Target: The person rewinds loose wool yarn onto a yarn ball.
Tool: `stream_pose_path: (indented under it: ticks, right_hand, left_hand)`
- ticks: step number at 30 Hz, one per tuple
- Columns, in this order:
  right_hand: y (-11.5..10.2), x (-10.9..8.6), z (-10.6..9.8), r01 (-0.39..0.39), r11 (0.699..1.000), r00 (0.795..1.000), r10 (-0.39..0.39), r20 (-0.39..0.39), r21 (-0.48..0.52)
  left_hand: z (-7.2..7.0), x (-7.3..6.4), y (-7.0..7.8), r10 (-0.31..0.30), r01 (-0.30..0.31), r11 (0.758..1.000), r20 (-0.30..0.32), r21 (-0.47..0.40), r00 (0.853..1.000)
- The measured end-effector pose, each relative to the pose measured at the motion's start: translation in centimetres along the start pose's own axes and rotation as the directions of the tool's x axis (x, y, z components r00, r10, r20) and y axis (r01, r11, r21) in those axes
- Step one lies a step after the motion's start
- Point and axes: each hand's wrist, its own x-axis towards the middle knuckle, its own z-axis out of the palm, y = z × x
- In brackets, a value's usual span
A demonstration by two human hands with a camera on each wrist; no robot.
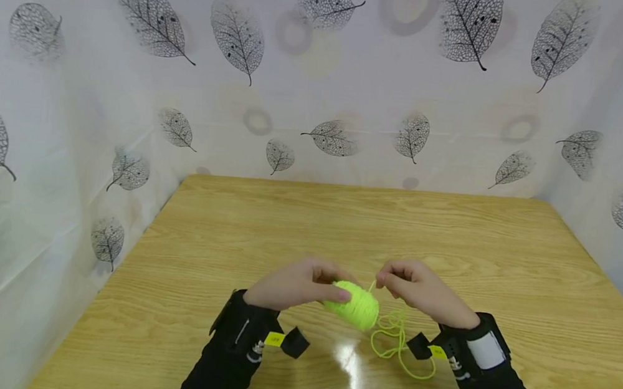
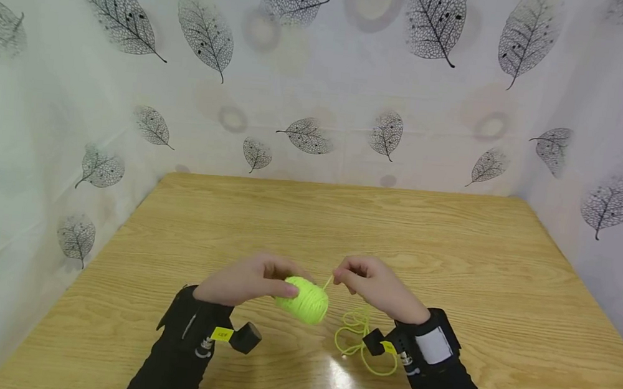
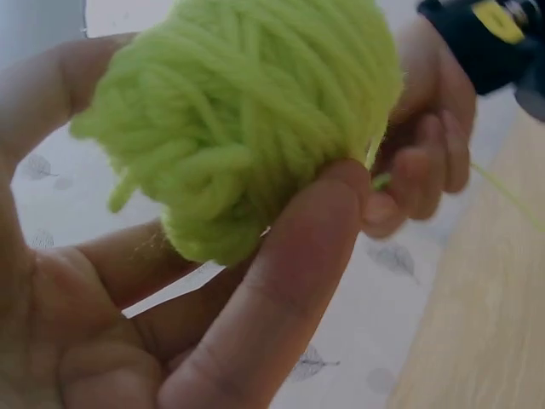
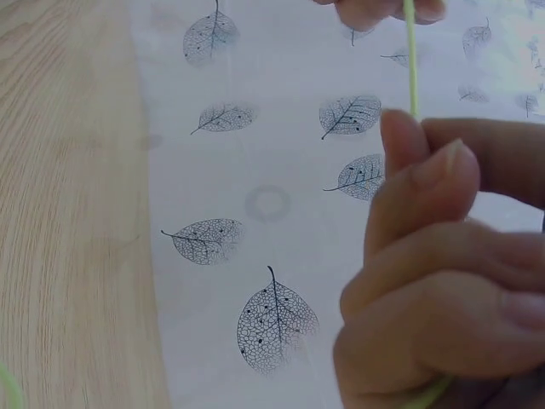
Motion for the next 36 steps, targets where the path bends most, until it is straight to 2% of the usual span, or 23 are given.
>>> stream_pose_path:
  ticks: [5, 7, 10, 13, 16, 21, 24, 28, 31, 32, 34, 36]
  right_hand:
    - [-0.5, -0.1, 0.1, -0.018, 0.998, 0.999, 0.021, -0.046, 0.066]
    - [-0.6, -0.1, 0.2, -0.004, 0.997, 0.998, 0.009, -0.056, 0.082]
    - [-0.9, -0.1, 0.5, 0.019, 0.995, 0.998, -0.013, -0.062, 0.096]
    - [-1.1, -0.2, 0.7, 0.038, 0.995, 0.998, -0.033, -0.062, 0.087]
    - [-1.4, -0.3, 1.0, 0.052, 0.996, 0.997, -0.047, -0.066, 0.074]
    - [-2.2, -0.6, 1.6, 0.098, 0.994, 0.992, -0.094, -0.083, 0.038]
    - [-2.5, -0.7, 2.0, 0.151, 0.988, 0.985, -0.148, -0.085, 0.025]
    - [-2.7, -0.7, 2.4, 0.212, 0.977, 0.975, -0.21, -0.07, 0.024]
    - [-2.6, -0.6, 2.7, 0.26, 0.965, 0.965, -0.259, -0.042, 0.027]
    - [-2.6, -0.5, 2.8, 0.27, 0.962, 0.963, -0.269, -0.027, 0.031]
    - [-2.5, -0.4, 2.9, 0.28, 0.959, 0.96, -0.28, -0.002, 0.034]
    - [-2.4, -0.3, 3.1, 0.28, 0.959, 0.959, -0.281, 0.025, 0.033]
  left_hand:
    - [0.7, 0.6, -0.6, -0.046, 0.054, 0.981, -0.044, 0.185, 0.998]
    - [0.8, 0.9, -1.0, -0.066, 0.083, 0.962, -0.076, 0.261, 0.995]
    - [1.0, 1.2, -1.5, -0.101, 0.148, 0.919, -0.145, 0.366, 0.984]
    - [1.0, 1.5, -2.0, -0.108, 0.185, 0.894, -0.205, 0.408, 0.973]
    - [1.0, 1.8, -2.4, -0.099, 0.204, 0.892, -0.267, 0.403, 0.959]
    - [0.8, 2.1, -2.7, -0.054, 0.197, 0.918, -0.383, 0.345, 0.922]
    - [0.7, 2.1, -2.7, -0.04, 0.183, 0.944, -0.453, 0.276, 0.891]
    - [0.4, 2.3, -2.7, -0.031, 0.156, 0.969, -0.538, 0.189, 0.842]
    - [0.1, 2.4, -2.7, -0.029, 0.104, 0.99, -0.58, 0.098, 0.814]
    - [0.1, 2.4, -2.7, -0.029, 0.075, 0.996, -0.585, 0.055, 0.811]
    - [-0.1, 2.4, -2.7, -0.035, 0.014, 0.999, -0.58, -0.042, 0.814]
    - [-0.2, 2.3, -2.5, -0.03, -0.052, 0.99, -0.551, -0.133, 0.834]
